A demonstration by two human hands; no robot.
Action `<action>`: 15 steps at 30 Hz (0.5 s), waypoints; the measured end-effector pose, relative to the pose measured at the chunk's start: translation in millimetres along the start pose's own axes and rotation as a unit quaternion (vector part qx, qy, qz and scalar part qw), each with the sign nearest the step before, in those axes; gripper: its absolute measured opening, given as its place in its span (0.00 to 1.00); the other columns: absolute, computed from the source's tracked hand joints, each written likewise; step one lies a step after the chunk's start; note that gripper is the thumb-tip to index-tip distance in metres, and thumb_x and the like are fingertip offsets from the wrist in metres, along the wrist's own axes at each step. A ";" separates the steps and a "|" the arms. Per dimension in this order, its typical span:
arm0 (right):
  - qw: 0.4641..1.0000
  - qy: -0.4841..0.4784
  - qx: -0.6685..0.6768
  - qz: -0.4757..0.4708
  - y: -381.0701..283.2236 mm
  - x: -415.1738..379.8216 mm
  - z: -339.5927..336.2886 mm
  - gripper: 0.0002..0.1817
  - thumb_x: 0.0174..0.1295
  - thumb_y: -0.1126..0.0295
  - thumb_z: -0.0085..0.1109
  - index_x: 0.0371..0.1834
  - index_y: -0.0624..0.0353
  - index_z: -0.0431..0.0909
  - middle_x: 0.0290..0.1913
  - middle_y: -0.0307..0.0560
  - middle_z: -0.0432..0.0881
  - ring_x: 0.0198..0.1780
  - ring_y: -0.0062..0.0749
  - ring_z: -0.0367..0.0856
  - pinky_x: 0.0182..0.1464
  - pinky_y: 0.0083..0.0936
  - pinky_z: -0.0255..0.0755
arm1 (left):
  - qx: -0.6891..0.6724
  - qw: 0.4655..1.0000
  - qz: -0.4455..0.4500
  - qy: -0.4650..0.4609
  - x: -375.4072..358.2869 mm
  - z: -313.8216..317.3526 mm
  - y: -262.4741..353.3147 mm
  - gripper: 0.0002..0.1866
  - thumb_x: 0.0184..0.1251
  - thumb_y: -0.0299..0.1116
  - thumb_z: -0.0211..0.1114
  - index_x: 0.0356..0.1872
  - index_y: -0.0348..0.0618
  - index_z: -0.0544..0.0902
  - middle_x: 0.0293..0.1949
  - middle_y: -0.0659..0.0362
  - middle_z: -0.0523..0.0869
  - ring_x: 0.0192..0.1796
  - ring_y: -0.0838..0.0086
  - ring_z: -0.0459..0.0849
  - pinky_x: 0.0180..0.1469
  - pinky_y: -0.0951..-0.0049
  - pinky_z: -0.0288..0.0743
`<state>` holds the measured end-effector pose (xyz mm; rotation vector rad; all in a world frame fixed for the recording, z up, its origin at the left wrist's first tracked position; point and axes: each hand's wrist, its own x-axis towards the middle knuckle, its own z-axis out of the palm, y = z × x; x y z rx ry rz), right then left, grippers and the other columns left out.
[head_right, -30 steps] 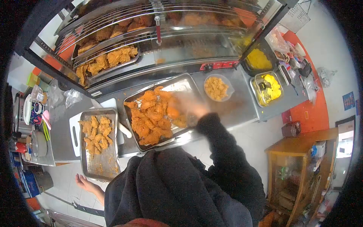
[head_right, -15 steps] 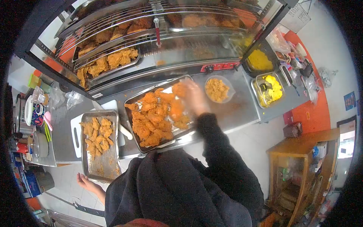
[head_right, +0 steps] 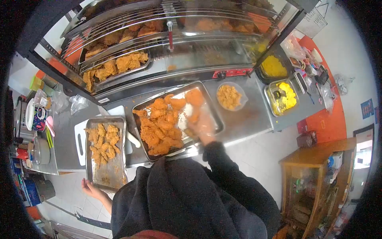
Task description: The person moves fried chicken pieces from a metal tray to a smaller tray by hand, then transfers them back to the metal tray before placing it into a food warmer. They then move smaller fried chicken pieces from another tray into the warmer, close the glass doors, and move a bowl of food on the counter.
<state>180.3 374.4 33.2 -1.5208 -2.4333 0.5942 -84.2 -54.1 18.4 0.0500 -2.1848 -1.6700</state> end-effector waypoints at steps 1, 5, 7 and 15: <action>0.994 -0.043 0.075 0.063 -22.0 -6.8 -35.7 0.37 0.41 0.49 0.63 0.50 0.62 0.63 0.43 0.61 0.71 0.45 0.53 0.74 0.45 0.40 0.70 | 0.000 1.000 -0.001 0.001 0.8 -0.7 -1.2 0.14 0.63 0.29 0.52 0.49 0.36 0.70 0.48 0.56 0.73 0.48 0.73 0.71 0.49 0.75 0.65; 0.991 -0.037 0.060 0.115 -28.3 6.4 -33.9 0.36 0.42 0.46 0.62 0.45 0.64 0.64 0.45 0.62 0.71 0.45 0.54 0.75 0.46 0.39 0.70 | 0.024 1.000 -0.005 -0.010 1.7 -2.9 1.5 0.14 0.64 0.28 0.49 0.49 0.36 0.70 0.48 0.56 0.73 0.48 0.73 0.71 0.49 0.75 0.66; 0.980 -0.047 0.123 0.149 -43.9 8.5 -37.8 0.36 0.45 0.45 0.60 0.46 0.63 0.64 0.44 0.65 0.73 0.44 0.56 0.75 0.46 0.39 0.70 | 0.031 0.999 -0.001 -0.007 2.1 0.0 3.4 0.14 0.64 0.28 0.49 0.49 0.36 0.70 0.48 0.56 0.73 0.48 0.73 0.71 0.49 0.75 0.66; 0.996 0.027 0.072 0.035 -17.1 16.3 21.7 0.32 0.49 0.53 0.57 0.54 0.60 0.63 0.38 0.61 0.77 0.41 0.54 0.76 0.43 0.41 0.69 | 0.000 1.000 -0.006 0.001 5.8 -5.6 2.2 0.13 0.63 0.26 0.49 0.48 0.36 0.71 0.48 0.57 0.74 0.48 0.73 0.72 0.49 0.75 0.66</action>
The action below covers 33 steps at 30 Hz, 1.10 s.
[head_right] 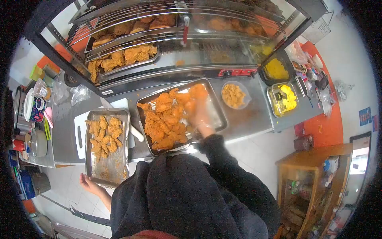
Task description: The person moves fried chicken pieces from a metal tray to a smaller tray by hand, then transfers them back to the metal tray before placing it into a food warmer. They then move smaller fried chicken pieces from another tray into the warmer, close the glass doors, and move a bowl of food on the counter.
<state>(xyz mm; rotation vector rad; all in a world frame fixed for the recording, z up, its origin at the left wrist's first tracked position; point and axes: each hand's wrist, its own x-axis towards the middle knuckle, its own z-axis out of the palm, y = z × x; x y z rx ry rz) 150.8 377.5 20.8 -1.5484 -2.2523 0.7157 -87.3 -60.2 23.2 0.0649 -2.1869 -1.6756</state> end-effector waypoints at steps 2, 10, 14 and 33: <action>0.995 -0.075 -0.040 0.045 -5.2 -7.2 -11.4 0.30 0.48 0.54 0.59 0.54 0.55 0.65 0.39 0.59 0.78 0.41 0.53 0.76 0.42 0.39 0.70 | 0.008 1.000 0.002 0.005 0.4 -4.2 -2.4 0.13 0.63 0.26 0.49 0.48 0.36 0.71 0.48 0.56 0.74 0.48 0.73 0.72 0.49 0.76 0.66; 0.968 -0.207 -0.099 -0.105 7.7 -48.3 -6.6 0.36 0.47 0.57 0.61 0.61 0.51 0.58 0.50 0.61 0.71 0.51 0.54 0.70 0.52 0.37 0.66 | 0.021 0.999 0.002 0.028 6.0 -16.5 -20.6 0.12 0.63 0.26 0.50 0.47 0.36 0.72 0.47 0.55 0.74 0.47 0.72 0.72 0.49 0.75 0.67; 0.955 -0.202 -0.029 -0.214 19.2 -45.8 -11.5 0.38 0.44 0.68 0.64 0.61 0.49 0.58 0.51 0.59 0.68 0.53 0.53 0.68 0.55 0.36 0.65 | 0.023 0.999 0.002 0.026 8.0 -15.4 -16.9 0.12 0.63 0.26 0.50 0.47 0.35 0.72 0.47 0.55 0.74 0.47 0.72 0.72 0.49 0.75 0.67; 0.949 0.028 -0.033 -0.311 7.1 66.6 -20.5 0.15 0.48 0.75 0.55 0.42 0.56 0.77 0.45 0.52 0.77 0.48 0.46 0.74 0.52 0.34 0.67 | 0.054 0.997 -0.020 0.045 -11.6 -53.1 -43.4 0.12 0.63 0.30 0.53 0.46 0.36 0.73 0.45 0.57 0.74 0.45 0.73 0.71 0.50 0.75 0.65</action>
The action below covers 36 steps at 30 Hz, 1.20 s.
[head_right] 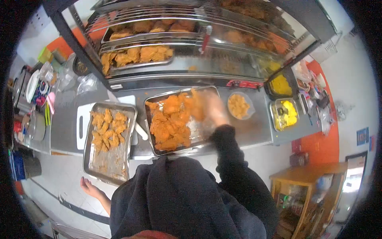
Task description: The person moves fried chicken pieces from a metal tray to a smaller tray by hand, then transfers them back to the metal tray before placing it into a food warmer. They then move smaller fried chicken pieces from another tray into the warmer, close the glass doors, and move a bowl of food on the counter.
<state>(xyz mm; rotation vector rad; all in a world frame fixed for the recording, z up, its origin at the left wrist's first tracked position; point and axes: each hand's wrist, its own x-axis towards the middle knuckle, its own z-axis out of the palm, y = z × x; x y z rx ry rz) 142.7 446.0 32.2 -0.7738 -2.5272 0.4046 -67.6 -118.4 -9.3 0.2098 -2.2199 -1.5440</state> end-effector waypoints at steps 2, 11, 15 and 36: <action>0.998 -0.026 -0.056 0.009 -68.1 0.0 -35.9 0.14 0.48 0.72 0.56 0.41 0.56 0.78 0.44 0.51 0.78 0.47 0.45 0.75 0.51 0.34 0.68 | -0.018 0.999 -0.033 0.014 -9.5 -7.5 -6.4 0.12 0.62 0.28 0.52 0.46 0.37 0.73 0.44 0.58 0.75 0.45 0.74 0.71 0.49 0.76 0.65; 0.984 -0.072 0.114 -0.115 -135.3 0.5 -4.2 0.14 0.51 0.63 0.56 0.40 0.54 0.79 0.38 0.47 0.79 0.40 0.40 0.76 0.43 0.34 0.70 | 0.016 0.998 -0.039 0.055 -62.2 -34.7 8.8 0.12 0.61 0.26 0.52 0.46 0.37 0.73 0.44 0.57 0.75 0.44 0.74 0.71 0.49 0.76 0.66; 0.924 -0.183 0.167 -0.292 -147.9 -27.3 11.1 0.14 0.53 0.68 0.52 0.44 0.54 0.77 0.44 0.46 0.77 0.44 0.38 0.73 0.45 0.31 0.67 | 0.030 0.995 -0.061 0.071 -91.6 -47.9 9.6 0.12 0.60 0.26 0.52 0.46 0.38 0.73 0.44 0.58 0.75 0.44 0.75 0.71 0.49 0.75 0.65; 0.923 -0.205 -0.202 -0.256 -183.2 -102.9 38.8 0.09 0.45 0.71 0.51 0.31 0.55 0.77 0.31 0.44 0.76 0.36 0.37 0.74 0.39 0.31 0.65 | -0.039 0.994 -0.046 -0.095 -22.1 -36.1 -4.9 0.14 0.60 0.28 0.53 0.47 0.40 0.73 0.40 0.59 0.74 0.42 0.76 0.70 0.46 0.76 0.65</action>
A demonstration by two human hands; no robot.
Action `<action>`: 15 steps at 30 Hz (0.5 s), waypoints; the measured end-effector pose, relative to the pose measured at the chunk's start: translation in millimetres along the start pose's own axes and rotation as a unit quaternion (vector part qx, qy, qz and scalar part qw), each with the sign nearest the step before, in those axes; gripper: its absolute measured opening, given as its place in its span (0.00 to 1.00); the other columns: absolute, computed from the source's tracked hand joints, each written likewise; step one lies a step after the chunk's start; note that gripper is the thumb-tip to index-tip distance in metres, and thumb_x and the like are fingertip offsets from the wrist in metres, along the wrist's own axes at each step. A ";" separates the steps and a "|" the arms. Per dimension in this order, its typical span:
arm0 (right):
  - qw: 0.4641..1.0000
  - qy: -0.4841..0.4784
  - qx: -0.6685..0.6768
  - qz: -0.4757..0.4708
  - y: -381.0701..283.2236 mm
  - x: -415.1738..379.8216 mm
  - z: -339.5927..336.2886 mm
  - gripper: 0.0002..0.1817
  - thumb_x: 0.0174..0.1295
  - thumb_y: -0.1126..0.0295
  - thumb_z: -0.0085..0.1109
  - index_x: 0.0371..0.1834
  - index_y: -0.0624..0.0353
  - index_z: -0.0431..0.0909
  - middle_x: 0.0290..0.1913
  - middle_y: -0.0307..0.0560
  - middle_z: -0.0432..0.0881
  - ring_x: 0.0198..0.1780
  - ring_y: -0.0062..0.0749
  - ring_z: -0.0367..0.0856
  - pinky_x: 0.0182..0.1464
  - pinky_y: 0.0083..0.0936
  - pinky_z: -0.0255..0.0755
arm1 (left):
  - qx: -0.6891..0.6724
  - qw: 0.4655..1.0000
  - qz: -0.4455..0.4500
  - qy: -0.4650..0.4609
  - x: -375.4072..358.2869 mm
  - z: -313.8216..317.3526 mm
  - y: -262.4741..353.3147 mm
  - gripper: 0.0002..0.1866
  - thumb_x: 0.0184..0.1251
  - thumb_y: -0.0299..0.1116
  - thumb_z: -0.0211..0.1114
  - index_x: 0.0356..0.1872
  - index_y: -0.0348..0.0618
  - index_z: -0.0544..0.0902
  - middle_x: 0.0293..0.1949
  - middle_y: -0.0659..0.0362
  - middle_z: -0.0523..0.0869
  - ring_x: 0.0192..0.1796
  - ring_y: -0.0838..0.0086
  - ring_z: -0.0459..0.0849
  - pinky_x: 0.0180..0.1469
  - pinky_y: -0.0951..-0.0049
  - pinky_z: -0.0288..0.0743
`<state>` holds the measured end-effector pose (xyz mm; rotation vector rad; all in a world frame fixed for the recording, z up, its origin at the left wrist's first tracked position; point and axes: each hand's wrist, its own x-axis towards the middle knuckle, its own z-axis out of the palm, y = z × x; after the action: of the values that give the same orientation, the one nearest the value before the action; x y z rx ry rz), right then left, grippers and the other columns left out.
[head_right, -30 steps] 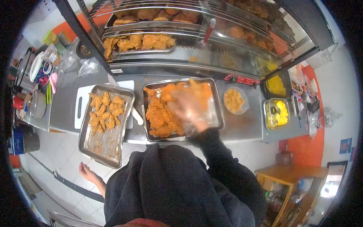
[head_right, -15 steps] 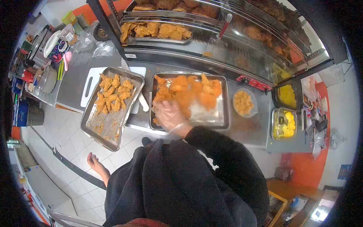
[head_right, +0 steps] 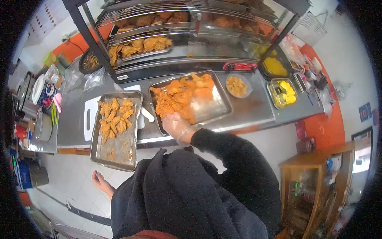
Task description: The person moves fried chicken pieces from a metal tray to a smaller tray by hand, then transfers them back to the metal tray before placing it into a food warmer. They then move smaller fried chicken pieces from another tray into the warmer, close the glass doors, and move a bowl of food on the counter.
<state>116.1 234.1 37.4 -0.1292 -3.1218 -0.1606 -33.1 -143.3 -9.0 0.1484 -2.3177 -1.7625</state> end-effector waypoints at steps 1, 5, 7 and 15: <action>1.000 0.000 -0.005 0.007 0.4 -4.0 -4.3 0.09 0.45 0.71 0.51 0.31 0.55 0.77 0.31 0.44 0.76 0.36 0.37 0.74 0.39 0.31 0.65 | -0.004 1.000 0.013 -0.008 5.7 -3.7 -10.8 0.14 0.60 0.28 0.53 0.47 0.40 0.73 0.41 0.59 0.74 0.42 0.76 0.70 0.46 0.76 0.65; 0.980 0.145 0.113 0.069 10.6 -28.4 -7.9 0.13 0.43 0.75 0.55 0.36 0.53 0.77 0.30 0.45 0.77 0.36 0.40 0.75 0.39 0.33 0.68 | -0.009 0.999 -0.002 -0.031 12.1 -4.6 -17.9 0.13 0.61 0.27 0.52 0.47 0.39 0.73 0.43 0.59 0.74 0.43 0.75 0.71 0.47 0.76 0.65; 0.923 0.225 0.300 0.085 18.6 -42.0 6.2 0.19 0.43 0.79 0.57 0.43 0.53 0.75 0.35 0.49 0.78 0.42 0.44 0.75 0.42 0.35 0.70 | -0.021 0.999 -0.006 -0.039 16.0 -3.4 -21.4 0.13 0.61 0.27 0.52 0.47 0.38 0.73 0.43 0.59 0.74 0.44 0.75 0.71 0.48 0.76 0.65; 0.873 0.178 0.401 0.213 47.5 -55.3 41.8 0.21 0.48 0.78 0.56 0.48 0.53 0.73 0.48 0.52 0.75 0.48 0.47 0.73 0.50 0.34 0.68 | -0.035 0.996 0.019 -0.075 37.2 6.8 -25.2 0.12 0.60 0.26 0.53 0.45 0.38 0.73 0.42 0.58 0.74 0.44 0.75 0.71 0.49 0.76 0.65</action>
<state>174.9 280.9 -0.4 -0.6575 -2.4502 0.9716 -72.2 -151.8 -30.5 -0.0403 -2.3384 -1.8920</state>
